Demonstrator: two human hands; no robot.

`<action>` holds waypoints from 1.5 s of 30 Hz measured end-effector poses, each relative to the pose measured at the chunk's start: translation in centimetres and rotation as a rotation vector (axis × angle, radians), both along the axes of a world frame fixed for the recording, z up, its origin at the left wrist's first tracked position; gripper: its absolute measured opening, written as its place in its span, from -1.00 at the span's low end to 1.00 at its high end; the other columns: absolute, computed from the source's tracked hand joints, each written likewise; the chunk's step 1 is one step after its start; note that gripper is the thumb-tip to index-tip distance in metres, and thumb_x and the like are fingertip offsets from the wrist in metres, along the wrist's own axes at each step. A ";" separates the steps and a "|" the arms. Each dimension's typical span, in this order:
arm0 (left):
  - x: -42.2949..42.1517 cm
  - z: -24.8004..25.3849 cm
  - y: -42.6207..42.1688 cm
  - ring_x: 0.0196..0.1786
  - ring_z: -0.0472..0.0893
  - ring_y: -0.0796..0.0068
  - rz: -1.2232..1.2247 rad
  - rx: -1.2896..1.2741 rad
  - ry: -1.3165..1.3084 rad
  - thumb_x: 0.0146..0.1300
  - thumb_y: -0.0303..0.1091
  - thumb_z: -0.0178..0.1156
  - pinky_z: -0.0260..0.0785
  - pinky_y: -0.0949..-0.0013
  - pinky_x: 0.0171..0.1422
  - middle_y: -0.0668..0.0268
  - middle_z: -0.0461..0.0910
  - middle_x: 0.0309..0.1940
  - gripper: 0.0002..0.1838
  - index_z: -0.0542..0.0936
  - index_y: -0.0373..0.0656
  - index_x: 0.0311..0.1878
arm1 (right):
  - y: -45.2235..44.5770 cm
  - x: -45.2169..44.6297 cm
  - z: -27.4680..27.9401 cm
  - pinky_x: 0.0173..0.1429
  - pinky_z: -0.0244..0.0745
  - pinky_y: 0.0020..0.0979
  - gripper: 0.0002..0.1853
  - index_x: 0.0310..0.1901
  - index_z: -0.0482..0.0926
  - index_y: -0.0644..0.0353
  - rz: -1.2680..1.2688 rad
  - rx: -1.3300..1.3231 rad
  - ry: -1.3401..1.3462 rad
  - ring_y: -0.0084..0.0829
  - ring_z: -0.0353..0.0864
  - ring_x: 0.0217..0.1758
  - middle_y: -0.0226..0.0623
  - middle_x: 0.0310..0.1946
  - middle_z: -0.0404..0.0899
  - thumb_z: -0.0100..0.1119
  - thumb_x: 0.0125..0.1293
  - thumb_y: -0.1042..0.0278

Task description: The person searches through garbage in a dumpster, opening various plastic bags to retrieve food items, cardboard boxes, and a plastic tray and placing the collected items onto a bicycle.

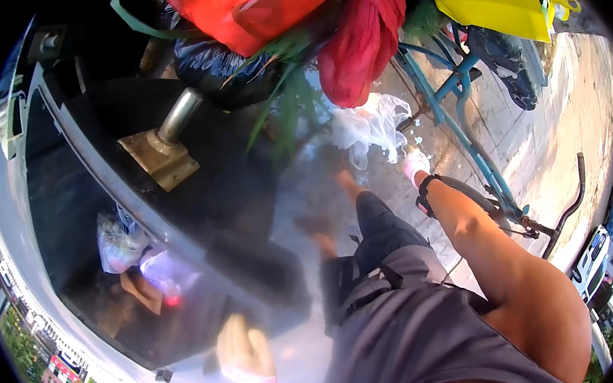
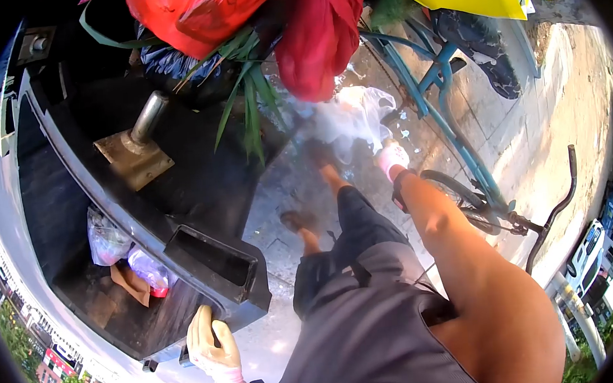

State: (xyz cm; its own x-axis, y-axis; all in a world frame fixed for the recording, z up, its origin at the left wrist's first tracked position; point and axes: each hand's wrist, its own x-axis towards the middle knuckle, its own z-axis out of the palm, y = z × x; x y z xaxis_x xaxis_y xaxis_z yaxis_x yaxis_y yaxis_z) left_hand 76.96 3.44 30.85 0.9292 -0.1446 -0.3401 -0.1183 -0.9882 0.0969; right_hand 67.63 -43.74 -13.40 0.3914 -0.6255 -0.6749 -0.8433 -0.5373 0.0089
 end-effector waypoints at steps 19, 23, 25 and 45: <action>-6.6 3.1 14.9 0.51 0.54 -0.16 -0.232 -0.856 -0.371 0.26 -0.32 0.44 0.18 -0.28 0.67 0.04 0.63 0.41 -0.46 0.69 -0.17 0.32 | 13.3 10.6 30.6 0.46 0.51 -0.38 -0.57 0.42 0.59 0.38 0.401 0.252 -1.051 -0.40 0.68 0.34 -0.17 0.27 0.73 0.17 0.64 0.38; -13.1 2.8 29.1 0.44 0.61 -0.20 0.103 -0.674 -0.619 0.30 -0.48 0.30 0.31 -0.18 0.63 -0.07 0.65 0.37 -0.53 0.69 -0.30 0.30 | 24.1 15.6 43.2 0.39 0.55 -0.45 -0.62 0.39 0.64 0.33 0.614 0.231 -1.215 -0.45 0.73 0.29 -0.16 0.24 0.77 0.14 0.66 0.40; -15.9 2.9 35.8 0.43 0.62 -0.16 0.289 -0.609 -0.706 0.37 -0.55 0.18 0.38 -0.06 0.61 -0.08 0.66 0.37 -0.57 0.67 -0.35 0.30 | 30.6 17.1 47.6 0.38 0.57 -0.42 -0.60 0.42 0.61 0.32 0.729 0.307 -1.193 -0.43 0.73 0.29 -0.17 0.23 0.77 0.16 0.64 0.42; -7.3 -2.5 66.4 0.21 0.77 0.03 0.487 0.022 -0.380 0.42 -0.24 0.33 0.45 0.02 0.49 0.09 0.84 0.09 -0.71 0.81 -0.21 0.04 | 94.4 34.5 20.5 0.73 0.27 -0.15 -0.04 0.67 0.30 0.17 1.640 0.541 -0.215 0.04 0.31 0.72 0.05 0.72 0.21 0.33 0.35 -0.18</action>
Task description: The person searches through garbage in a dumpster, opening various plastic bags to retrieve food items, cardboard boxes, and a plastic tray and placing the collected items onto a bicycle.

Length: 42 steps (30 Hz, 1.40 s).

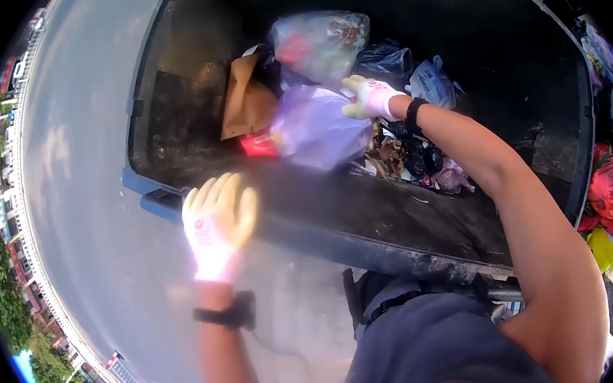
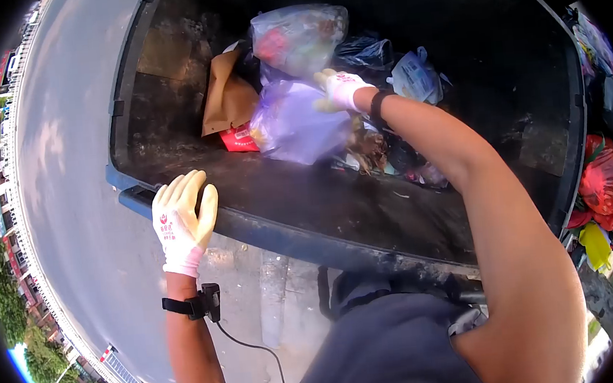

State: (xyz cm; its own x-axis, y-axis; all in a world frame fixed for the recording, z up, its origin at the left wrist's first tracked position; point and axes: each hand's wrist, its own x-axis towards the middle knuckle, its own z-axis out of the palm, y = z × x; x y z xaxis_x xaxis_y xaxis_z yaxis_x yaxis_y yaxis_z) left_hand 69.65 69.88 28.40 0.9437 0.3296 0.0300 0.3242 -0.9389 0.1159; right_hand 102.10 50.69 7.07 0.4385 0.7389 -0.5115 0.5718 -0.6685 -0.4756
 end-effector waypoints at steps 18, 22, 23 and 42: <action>0.0 -0.2 0.6 0.24 0.76 0.07 -0.013 0.022 0.045 0.36 -0.20 0.38 0.41 0.00 0.53 0.17 0.85 0.09 -0.74 0.84 -0.12 -0.01 | -8.3 -10.2 -13.2 0.24 0.67 -0.04 -0.66 0.15 0.76 0.10 0.232 0.053 -0.019 0.00 0.79 0.17 -0.05 0.07 0.80 0.13 0.42 0.44; -0.7 -0.8 0.8 0.26 0.75 0.07 -0.022 0.004 0.040 0.40 -0.15 0.35 0.38 -0.04 0.56 0.16 0.85 0.11 -0.71 0.84 -0.12 0.01 | -12.3 -6.4 -3.9 0.22 0.66 -0.07 -0.65 0.11 0.77 0.10 0.182 0.207 -0.099 0.02 0.77 0.13 -0.10 0.03 0.80 0.25 0.30 0.40; -0.8 -0.7 0.7 0.26 0.75 0.06 -0.030 0.006 0.028 0.41 -0.14 0.34 0.38 -0.05 0.56 0.15 0.84 0.11 -0.69 0.84 -0.12 0.02 | -12.9 -5.8 -1.9 0.25 0.65 -0.09 -0.64 0.12 0.77 0.10 0.138 0.192 -0.095 0.00 0.77 0.16 -0.11 0.05 0.80 0.25 0.30 0.39; 12.5 5.9 0.4 0.48 0.58 0.27 -0.129 -1.155 -0.283 0.65 -0.15 0.25 0.37 0.24 0.58 0.21 0.58 0.46 -0.45 0.51 -0.15 0.57 | -22.3 -0.9 30.9 0.22 0.61 -0.43 -0.73 -0.05 0.71 0.40 -0.459 0.962 0.207 -0.47 0.71 0.02 -0.31 -0.03 0.72 0.16 0.23 0.65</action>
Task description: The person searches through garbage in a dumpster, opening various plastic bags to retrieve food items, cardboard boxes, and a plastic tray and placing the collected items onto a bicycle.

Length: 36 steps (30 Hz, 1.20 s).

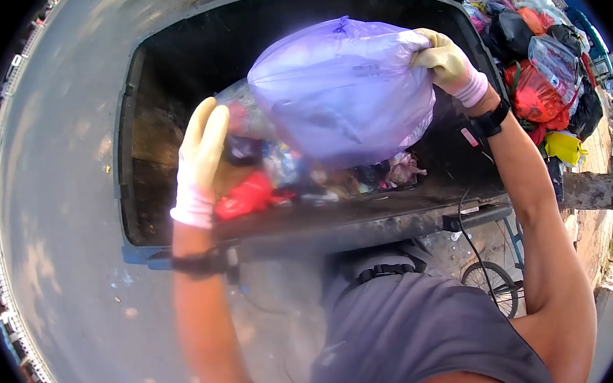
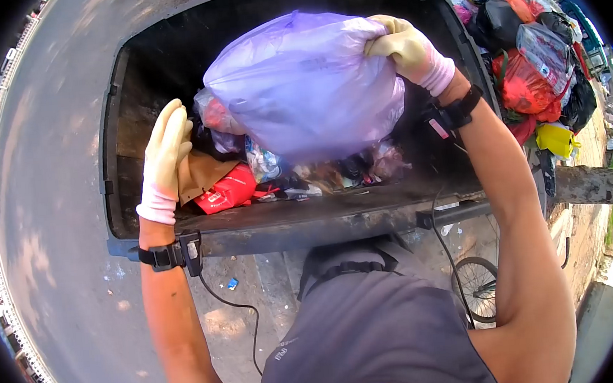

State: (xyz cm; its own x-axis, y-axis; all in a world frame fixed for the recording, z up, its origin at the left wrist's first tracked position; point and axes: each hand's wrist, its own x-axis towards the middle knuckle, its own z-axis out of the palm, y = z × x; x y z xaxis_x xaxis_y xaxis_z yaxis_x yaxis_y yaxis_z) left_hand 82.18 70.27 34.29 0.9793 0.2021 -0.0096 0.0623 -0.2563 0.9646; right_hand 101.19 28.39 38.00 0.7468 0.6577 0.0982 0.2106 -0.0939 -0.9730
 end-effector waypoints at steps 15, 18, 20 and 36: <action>7.8 -3.9 -17.3 -0.17 0.63 0.75 -0.235 -0.307 0.273 0.46 -0.30 0.45 0.50 0.56 -0.04 0.50 0.78 -0.18 -0.77 0.78 -0.27 0.00 | -8.0 0.8 -3.1 0.29 0.69 -0.38 -0.71 0.09 0.72 0.30 -0.098 0.459 0.258 -0.45 0.78 0.08 -0.30 0.06 0.80 0.34 0.39 0.77; 7.1 -1.9 -19.0 -0.21 0.59 0.77 -0.227 -0.293 0.165 0.44 -0.35 0.42 0.46 0.57 -0.11 0.54 0.73 -0.26 -0.84 0.77 -0.24 -0.08 | -11.0 1.6 -4.0 0.27 0.70 -0.37 -0.74 0.05 0.76 0.30 -0.236 0.387 0.287 -0.45 0.78 0.04 -0.30 0.01 0.82 0.33 0.39 0.77; 6.9 -0.2 -20.0 -0.16 0.63 0.72 -0.136 -0.455 0.148 0.44 -0.37 0.40 0.50 0.54 0.00 0.48 0.74 -0.20 -0.81 0.77 -0.26 0.01 | -13.6 2.3 -5.9 0.27 0.70 -0.37 -0.75 0.04 0.76 0.30 -0.325 0.264 0.231 -0.45 0.78 0.03 -0.31 0.00 0.82 0.35 0.39 0.76; 9.7 2.0 -21.4 0.01 0.71 0.64 -0.090 -0.279 0.072 0.52 -0.17 0.44 0.52 0.50 0.19 0.37 0.82 -0.02 -0.62 0.78 -0.30 0.16 | -16.8 0.2 -5.5 0.36 0.59 -0.45 -0.59 0.33 0.69 0.32 -0.487 -0.233 -0.169 -0.53 0.70 0.17 -0.34 0.13 0.77 0.33 0.50 0.43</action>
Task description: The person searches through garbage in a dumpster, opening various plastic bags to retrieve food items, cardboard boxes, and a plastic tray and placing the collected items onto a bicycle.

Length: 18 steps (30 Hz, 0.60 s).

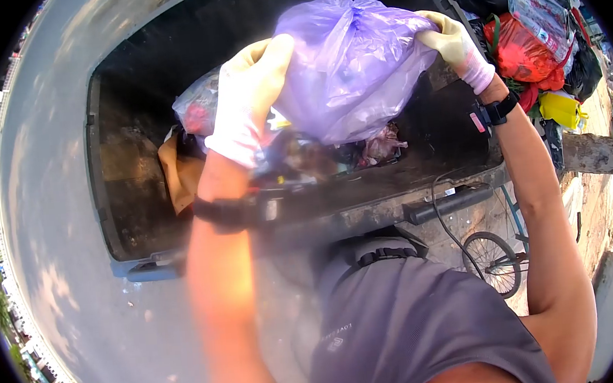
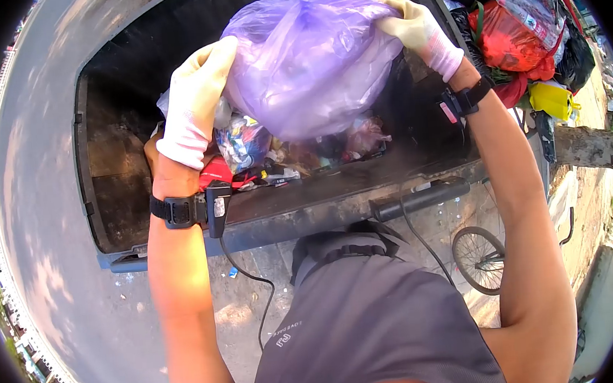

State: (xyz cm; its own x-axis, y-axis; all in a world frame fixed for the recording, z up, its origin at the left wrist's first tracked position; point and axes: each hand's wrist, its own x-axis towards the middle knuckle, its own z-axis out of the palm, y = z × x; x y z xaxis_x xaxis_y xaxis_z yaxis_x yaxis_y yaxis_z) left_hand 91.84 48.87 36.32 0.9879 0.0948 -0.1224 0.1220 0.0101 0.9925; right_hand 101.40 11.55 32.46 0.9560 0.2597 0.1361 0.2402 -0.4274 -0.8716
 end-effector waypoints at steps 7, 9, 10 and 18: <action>1.2 -4.8 2.4 -0.03 0.71 0.61 -0.037 0.559 0.169 0.49 -0.04 0.39 0.53 0.44 0.14 0.32 0.84 -0.08 -0.54 0.80 -0.29 0.15 | 5.6 -1.4 2.0 0.30 0.63 -0.44 -0.61 0.29 0.74 0.24 0.019 -0.387 -0.155 -0.51 0.79 0.10 -0.25 0.05 0.86 0.35 0.50 0.37; 0.2 -6.1 2.7 -0.30 0.70 0.46 -0.047 0.461 0.186 0.41 -0.03 0.25 0.54 0.30 -0.11 0.30 0.81 -0.34 -0.60 0.82 -0.20 -0.10 | 6.3 -2.3 2.3 0.26 0.66 -0.40 -0.62 0.25 0.76 0.22 0.045 -0.427 -0.212 -0.42 0.84 0.07 -0.16 0.01 0.87 0.36 0.50 0.26; 0.0 -6.2 3.1 -0.34 0.68 0.47 -0.031 0.417 0.204 0.40 -0.05 0.23 0.54 0.27 -0.14 0.32 0.80 -0.37 -0.62 0.81 -0.20 -0.15 | 6.9 -2.4 2.6 0.25 0.67 -0.39 -0.61 0.25 0.77 0.23 0.019 -0.372 -0.223 -0.43 0.84 0.07 -0.15 0.00 0.88 0.37 0.50 0.23; -3.0 -7.0 6.1 0.37 0.64 0.24 0.058 0.040 0.125 0.41 0.23 0.40 0.49 0.22 0.43 0.09 0.64 0.40 -0.14 0.53 -0.22 0.54 | 9.4 -4.2 2.3 0.19 0.67 -0.42 -0.59 0.20 0.78 0.29 -0.022 -0.343 -0.073 -0.49 0.80 0.00 -0.20 -0.09 0.87 0.37 0.51 0.15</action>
State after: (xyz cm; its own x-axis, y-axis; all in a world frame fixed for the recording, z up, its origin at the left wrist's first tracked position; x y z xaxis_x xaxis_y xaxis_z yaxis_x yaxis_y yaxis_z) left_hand 88.82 54.93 29.35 0.9579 0.1581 -0.2397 0.2456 -0.0186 0.9692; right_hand 97.15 20.92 34.80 0.9527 0.2821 0.1129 0.2845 -0.6979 -0.6573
